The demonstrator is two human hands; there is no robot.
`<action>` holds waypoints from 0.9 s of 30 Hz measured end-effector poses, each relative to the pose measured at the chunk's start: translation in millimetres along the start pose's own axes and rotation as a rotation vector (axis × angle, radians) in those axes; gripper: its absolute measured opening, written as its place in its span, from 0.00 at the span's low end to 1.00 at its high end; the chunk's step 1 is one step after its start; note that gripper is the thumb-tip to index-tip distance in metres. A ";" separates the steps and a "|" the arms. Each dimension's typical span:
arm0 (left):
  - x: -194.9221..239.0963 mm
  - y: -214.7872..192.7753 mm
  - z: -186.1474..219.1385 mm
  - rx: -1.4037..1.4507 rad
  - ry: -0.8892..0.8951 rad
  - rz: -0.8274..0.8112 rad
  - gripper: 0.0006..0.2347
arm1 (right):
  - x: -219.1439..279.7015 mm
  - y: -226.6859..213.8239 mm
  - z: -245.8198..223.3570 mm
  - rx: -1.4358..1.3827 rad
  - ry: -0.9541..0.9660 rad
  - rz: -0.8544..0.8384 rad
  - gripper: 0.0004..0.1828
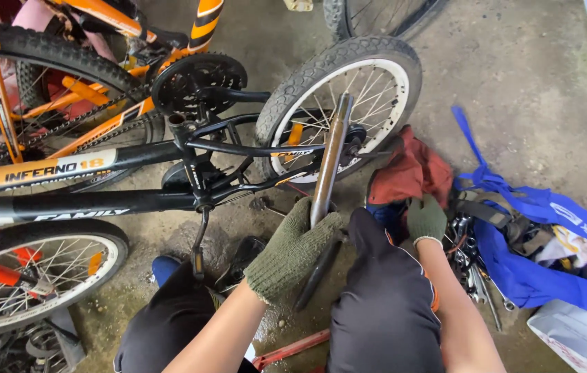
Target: The person cleans a bicycle seat post with a red cloth, then inserts it into the frame. They handle a small metal spring, spray it with lubricant, and scrub it with a brush.
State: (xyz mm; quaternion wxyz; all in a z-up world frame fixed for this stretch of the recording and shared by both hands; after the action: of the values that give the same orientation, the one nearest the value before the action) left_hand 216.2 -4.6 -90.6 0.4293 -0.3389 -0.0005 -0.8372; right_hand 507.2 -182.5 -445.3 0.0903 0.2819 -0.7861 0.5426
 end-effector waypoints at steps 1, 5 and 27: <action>0.2 -2.5 2.0 -0.001 0.005 -0.005 0.19 | 9.7 -13.2 -14.6 -0.002 0.003 0.006 0.25; -4.1 -0.7 -11.1 -0.058 0.008 -0.145 0.19 | 42.3 -71.8 -67.8 -0.312 -0.049 0.271 0.24; 86.8 -91.3 -3.8 0.252 0.442 0.035 0.19 | 414.7 -206.6 -360.6 -0.744 -0.544 -0.144 0.27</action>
State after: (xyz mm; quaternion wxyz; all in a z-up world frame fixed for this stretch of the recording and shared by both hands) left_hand 113.5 -10.4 -17.7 0.4722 -0.0913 -0.0049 -0.8767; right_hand 217.9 -51.8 48.5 0.0133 0.4165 -0.9008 0.1224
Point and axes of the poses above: each hand's wrist, its own x-axis away from the middle knuckle, its own y-axis out of the palm, z = x × y, the point moved 4 cm from there along -x, towards the middle knuckle, and after that the axes turned 6 degrees about -x, right-handed, at the moved point
